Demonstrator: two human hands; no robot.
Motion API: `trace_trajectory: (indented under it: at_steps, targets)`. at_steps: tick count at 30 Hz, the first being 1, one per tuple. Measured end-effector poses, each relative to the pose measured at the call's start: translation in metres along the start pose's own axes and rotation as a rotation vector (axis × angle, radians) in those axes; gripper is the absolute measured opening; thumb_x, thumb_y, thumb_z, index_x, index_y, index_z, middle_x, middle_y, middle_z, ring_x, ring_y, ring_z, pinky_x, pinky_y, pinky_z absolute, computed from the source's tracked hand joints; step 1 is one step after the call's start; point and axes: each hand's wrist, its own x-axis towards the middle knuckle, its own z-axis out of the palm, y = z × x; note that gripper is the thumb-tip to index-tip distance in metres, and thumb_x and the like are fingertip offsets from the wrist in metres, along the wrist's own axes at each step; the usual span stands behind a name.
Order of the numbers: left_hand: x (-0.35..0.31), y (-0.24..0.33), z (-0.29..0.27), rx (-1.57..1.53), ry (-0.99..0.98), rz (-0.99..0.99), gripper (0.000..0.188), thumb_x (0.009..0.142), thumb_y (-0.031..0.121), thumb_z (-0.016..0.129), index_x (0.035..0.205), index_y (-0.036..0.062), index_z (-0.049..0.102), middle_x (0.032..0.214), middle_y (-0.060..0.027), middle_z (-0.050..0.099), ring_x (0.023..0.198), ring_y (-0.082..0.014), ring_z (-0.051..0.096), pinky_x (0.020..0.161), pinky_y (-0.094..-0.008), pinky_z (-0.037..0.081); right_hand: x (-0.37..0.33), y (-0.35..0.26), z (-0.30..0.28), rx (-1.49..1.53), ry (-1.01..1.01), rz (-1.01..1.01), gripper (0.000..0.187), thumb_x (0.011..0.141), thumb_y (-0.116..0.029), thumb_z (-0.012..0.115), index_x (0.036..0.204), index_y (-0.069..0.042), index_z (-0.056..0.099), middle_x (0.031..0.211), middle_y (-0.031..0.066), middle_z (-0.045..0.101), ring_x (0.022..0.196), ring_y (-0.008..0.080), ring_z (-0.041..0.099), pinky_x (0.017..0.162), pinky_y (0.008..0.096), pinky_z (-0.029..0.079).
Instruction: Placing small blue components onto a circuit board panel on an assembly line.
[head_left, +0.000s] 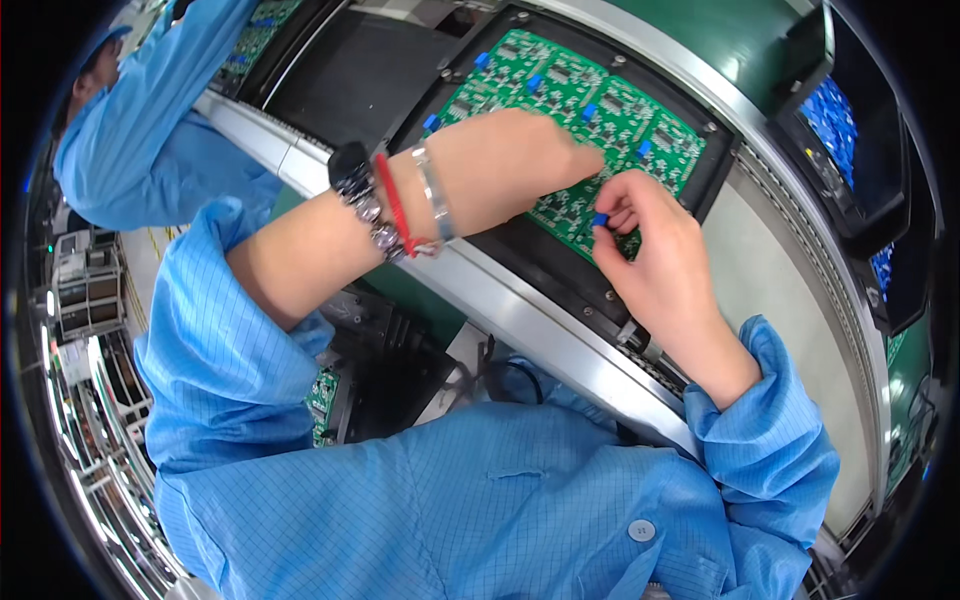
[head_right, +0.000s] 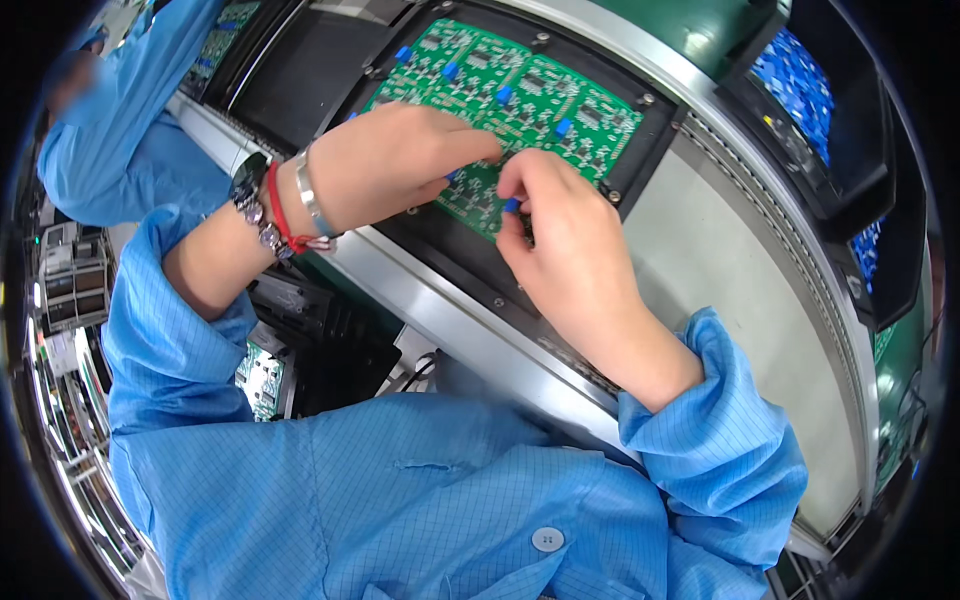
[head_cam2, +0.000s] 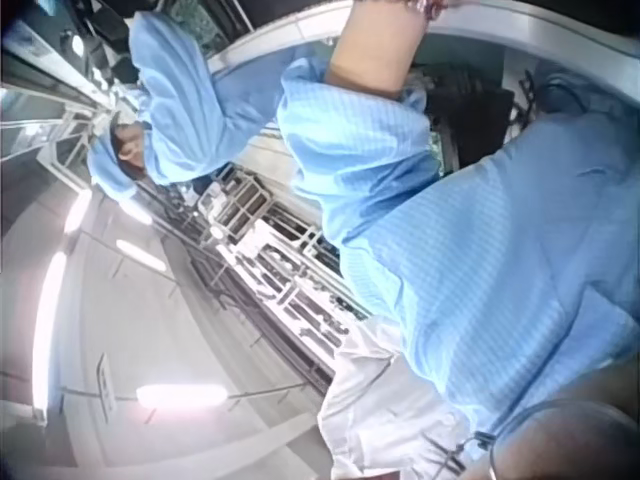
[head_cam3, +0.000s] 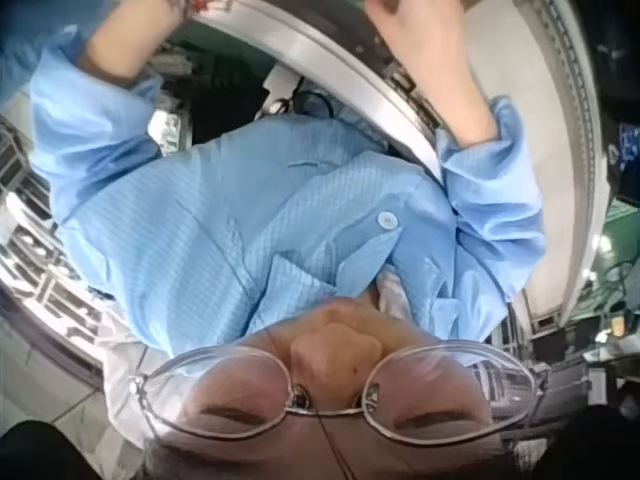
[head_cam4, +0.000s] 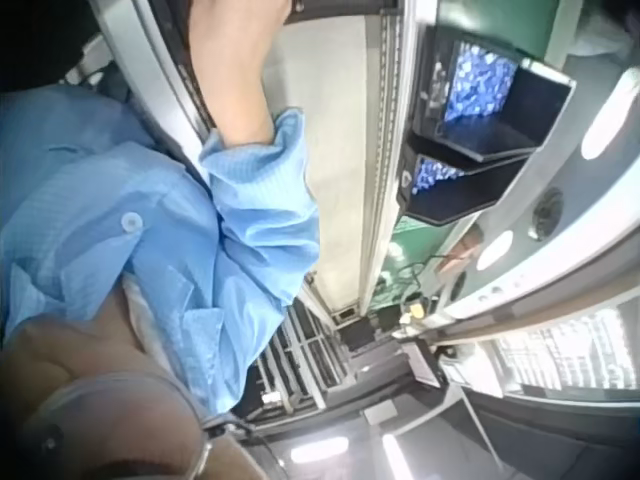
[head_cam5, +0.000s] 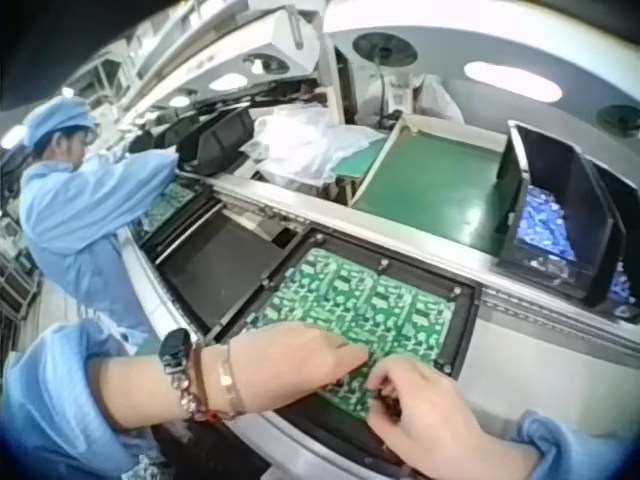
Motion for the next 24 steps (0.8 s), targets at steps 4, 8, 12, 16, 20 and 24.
trace_trajectory:
  at_steps: [4, 8, 12, 16, 20, 24]
  targets:
    - [0.003, -0.003, 0.001, 0.006, -0.005, 0.044, 0.038, 0.07, -0.002, 0.064, 0.107, 0.0053, 0.055, 0.09, -0.0127, 0.061, 0.084, -0.034, 0.061, 0.07, -0.0409, 0.05, 0.001, -0.004, 0.001, -0.107, 0.022, 0.005, 0.027, 0.069, 0.01, 0.063, 0.089, -0.002, 0.05, 0.08, 0.0073, 0.053, 0.069, 0.0175, 0.054, 0.066, 0.0284, 0.048]
    - [0.006, -0.008, 0.0, -0.049, 0.032, 0.162, 0.036, 0.071, -0.001, 0.064, 0.106, 0.0046, 0.055, 0.094, -0.0135, 0.058, 0.086, -0.0339, 0.06, 0.073, -0.0396, 0.05, 0.0, -0.006, -0.003, -0.131, 0.033, 0.019, 0.026, 0.069, 0.01, 0.062, 0.088, -0.002, 0.049, 0.077, 0.0065, 0.051, 0.067, 0.0156, 0.052, 0.064, 0.0269, 0.047]
    - [0.002, 0.001, -0.025, -0.059, 0.108, 0.018, 0.032, 0.078, 0.001, 0.064, 0.109, 0.0048, 0.058, 0.102, -0.0113, 0.057, 0.09, -0.0237, 0.061, 0.073, -0.0341, 0.052, -0.001, -0.003, -0.006, -0.083, 0.033, 0.046, 0.025, 0.069, 0.01, 0.062, 0.086, -0.002, 0.048, 0.075, 0.0059, 0.05, 0.066, 0.0144, 0.051, 0.064, 0.0263, 0.046]
    - [-0.014, -0.007, -0.046, 0.051, 0.364, 0.076, 0.025, 0.078, 0.007, 0.064, 0.103, 0.0007, 0.062, 0.097, -0.0133, 0.062, 0.082, -0.0251, 0.062, 0.074, -0.0324, 0.05, -0.005, 0.0, -0.007, -0.103, 0.031, 0.035, 0.024, 0.069, 0.009, 0.062, 0.083, -0.002, 0.047, 0.074, 0.0059, 0.049, 0.066, 0.0144, 0.05, 0.063, 0.0261, 0.045]
    - [-0.044, 0.018, -0.081, -0.339, 0.286, -0.381, 0.026, 0.078, 0.002, 0.062, 0.104, -0.002, 0.058, 0.099, -0.013, 0.055, 0.075, -0.0237, 0.061, 0.066, -0.0324, 0.051, -0.007, 0.005, -0.006, -0.166, 0.036, 0.024, 0.022, 0.069, 0.009, 0.062, 0.08, -0.001, 0.045, 0.074, 0.0067, 0.049, 0.066, 0.0158, 0.05, 0.063, 0.0269, 0.044]
    - [-0.107, 0.004, -0.063, -0.068, 0.318, -0.332, 0.032, 0.08, 0.001, 0.061, 0.112, 0.0029, 0.058, 0.11, -0.009, 0.055, 0.083, -0.0185, 0.062, 0.068, -0.0313, 0.051, -0.007, 0.003, -0.005, -0.175, 0.025, 0.005, 0.021, 0.069, 0.008, 0.062, 0.079, -0.001, 0.045, 0.074, 0.0073, 0.049, 0.066, 0.0166, 0.05, 0.063, 0.0276, 0.043]
